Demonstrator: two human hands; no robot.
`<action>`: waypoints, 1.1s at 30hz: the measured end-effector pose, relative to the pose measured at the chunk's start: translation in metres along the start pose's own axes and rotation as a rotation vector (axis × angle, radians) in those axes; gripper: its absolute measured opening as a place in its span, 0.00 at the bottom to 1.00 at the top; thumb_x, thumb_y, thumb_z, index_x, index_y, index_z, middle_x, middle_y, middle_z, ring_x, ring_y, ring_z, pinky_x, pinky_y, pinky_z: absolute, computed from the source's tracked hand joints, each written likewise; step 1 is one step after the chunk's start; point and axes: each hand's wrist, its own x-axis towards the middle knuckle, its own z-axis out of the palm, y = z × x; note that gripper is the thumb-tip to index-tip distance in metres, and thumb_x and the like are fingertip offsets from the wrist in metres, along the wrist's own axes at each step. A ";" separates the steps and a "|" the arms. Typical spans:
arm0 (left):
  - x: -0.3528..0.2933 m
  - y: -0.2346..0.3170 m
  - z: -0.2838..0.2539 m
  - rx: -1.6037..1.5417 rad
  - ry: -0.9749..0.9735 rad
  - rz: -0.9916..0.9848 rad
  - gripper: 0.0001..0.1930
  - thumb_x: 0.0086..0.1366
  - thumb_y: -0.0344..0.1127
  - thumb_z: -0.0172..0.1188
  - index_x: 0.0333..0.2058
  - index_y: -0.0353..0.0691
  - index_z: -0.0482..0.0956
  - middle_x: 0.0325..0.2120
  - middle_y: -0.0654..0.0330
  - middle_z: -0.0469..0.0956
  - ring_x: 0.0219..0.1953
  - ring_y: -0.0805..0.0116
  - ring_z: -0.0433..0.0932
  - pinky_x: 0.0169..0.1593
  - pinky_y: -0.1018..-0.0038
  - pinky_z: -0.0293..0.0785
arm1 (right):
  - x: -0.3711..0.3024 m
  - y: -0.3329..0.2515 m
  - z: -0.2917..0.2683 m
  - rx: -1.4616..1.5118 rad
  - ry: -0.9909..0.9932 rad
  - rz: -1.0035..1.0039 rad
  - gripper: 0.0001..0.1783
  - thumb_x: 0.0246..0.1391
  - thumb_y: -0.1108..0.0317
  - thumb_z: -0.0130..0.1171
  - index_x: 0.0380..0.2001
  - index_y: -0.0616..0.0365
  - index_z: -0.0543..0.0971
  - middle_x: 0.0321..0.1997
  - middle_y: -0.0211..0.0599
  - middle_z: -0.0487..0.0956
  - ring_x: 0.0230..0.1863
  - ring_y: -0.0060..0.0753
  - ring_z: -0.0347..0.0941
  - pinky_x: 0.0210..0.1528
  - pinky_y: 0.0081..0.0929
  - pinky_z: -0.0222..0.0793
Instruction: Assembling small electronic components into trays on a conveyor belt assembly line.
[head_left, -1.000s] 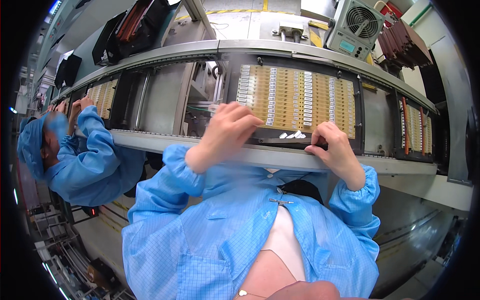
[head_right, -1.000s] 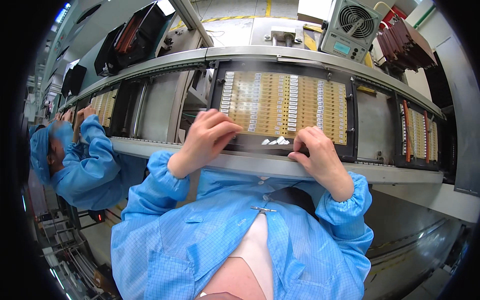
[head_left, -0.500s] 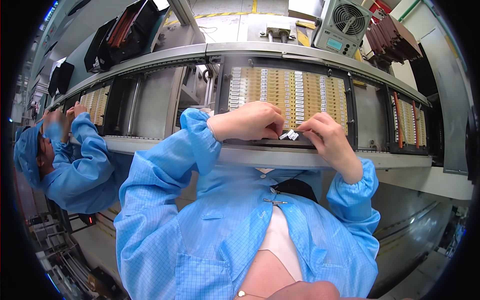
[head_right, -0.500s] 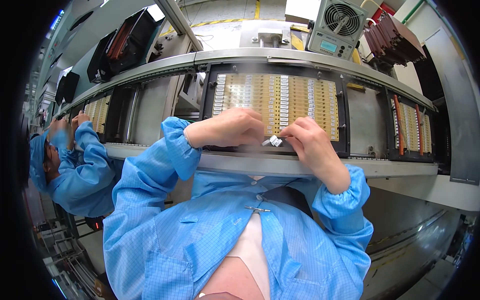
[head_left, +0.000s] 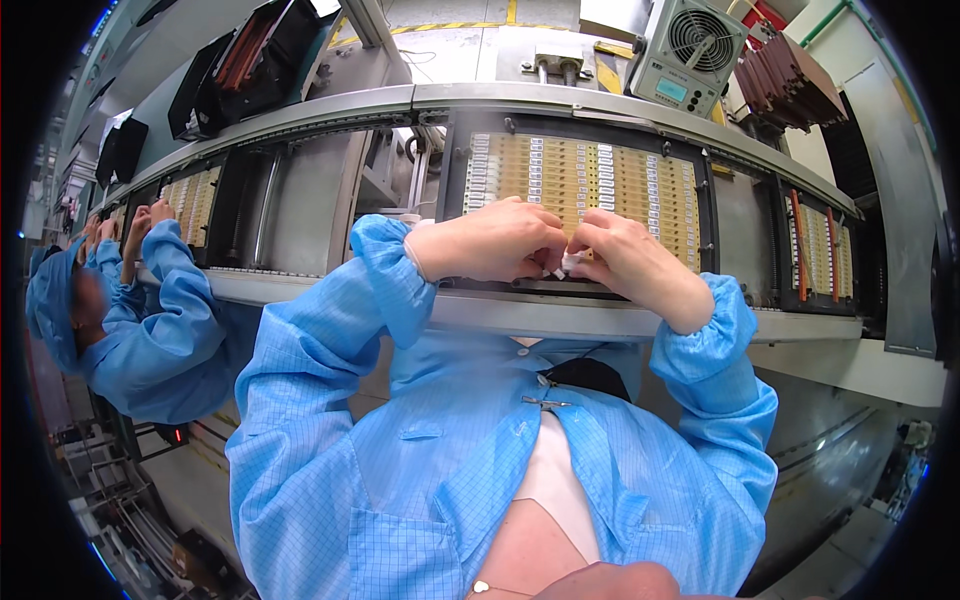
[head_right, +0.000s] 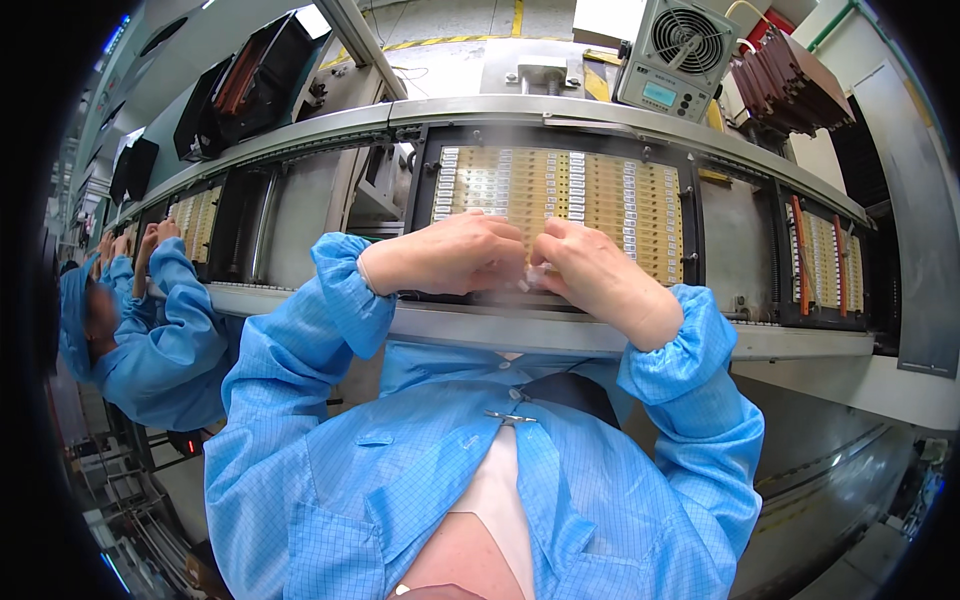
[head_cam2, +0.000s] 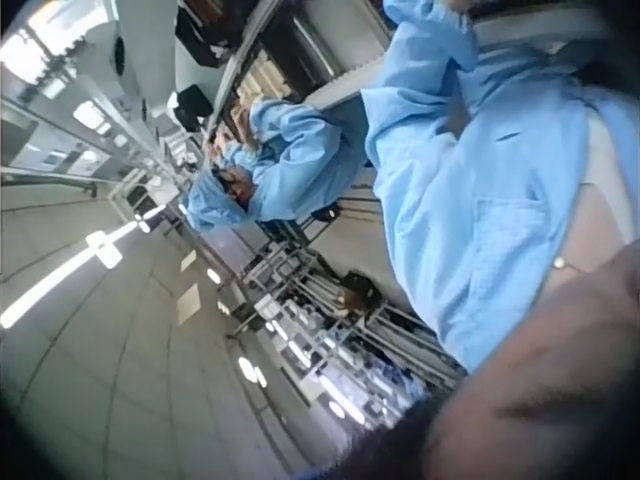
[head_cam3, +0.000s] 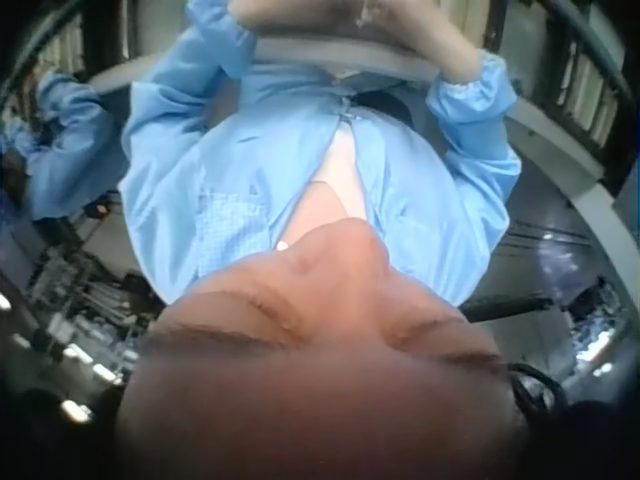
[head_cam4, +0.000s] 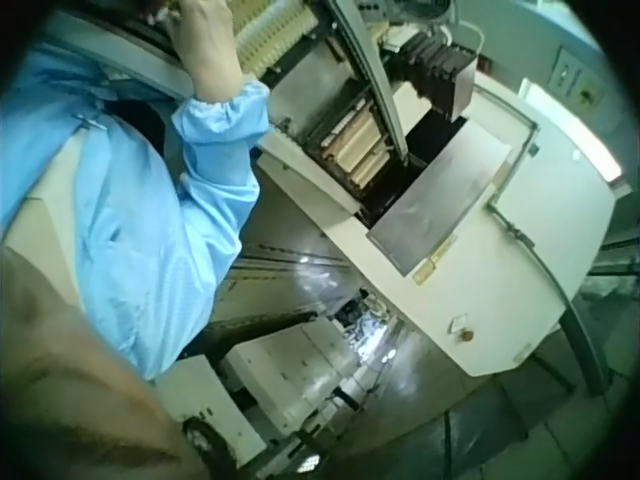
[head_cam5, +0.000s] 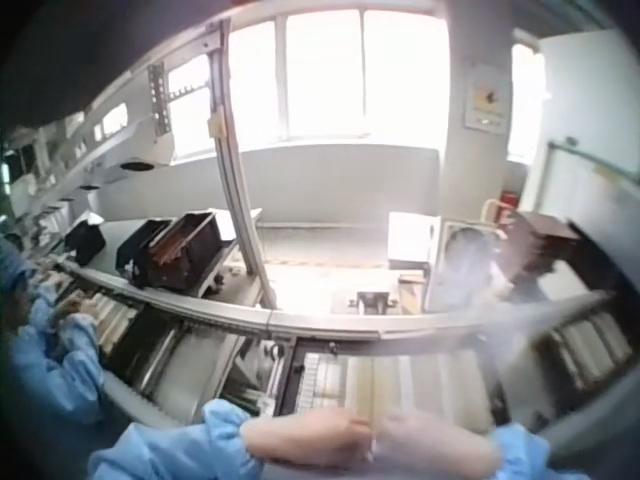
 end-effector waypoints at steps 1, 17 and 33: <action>0.000 0.002 -0.003 0.018 -0.007 -0.025 0.02 0.56 0.27 0.61 0.28 0.39 0.76 0.29 0.58 0.74 0.38 0.56 0.75 0.43 0.63 0.71 | 0.000 -0.001 0.002 0.002 0.002 0.000 0.10 0.51 0.73 0.64 0.37 0.59 0.78 0.39 0.43 0.75 0.42 0.49 0.74 0.45 0.40 0.72; -0.016 0.011 0.010 0.121 0.178 -0.131 0.08 0.53 0.31 0.66 0.32 0.42 0.78 0.31 0.59 0.77 0.40 0.59 0.77 0.46 0.63 0.74 | 0.017 0.007 0.015 -0.100 0.216 -0.162 0.12 0.49 0.78 0.63 0.39 0.60 0.80 0.38 0.41 0.76 0.45 0.47 0.71 0.49 0.39 0.71; 0.000 0.005 0.019 -0.075 0.384 -0.264 0.05 0.58 0.30 0.68 0.33 0.40 0.82 0.33 0.59 0.75 0.31 0.62 0.78 0.36 0.71 0.76 | -0.051 0.018 -0.016 0.239 0.406 0.179 0.11 0.59 0.78 0.57 0.45 0.61 0.80 0.34 0.36 0.75 0.36 0.30 0.75 0.39 0.25 0.73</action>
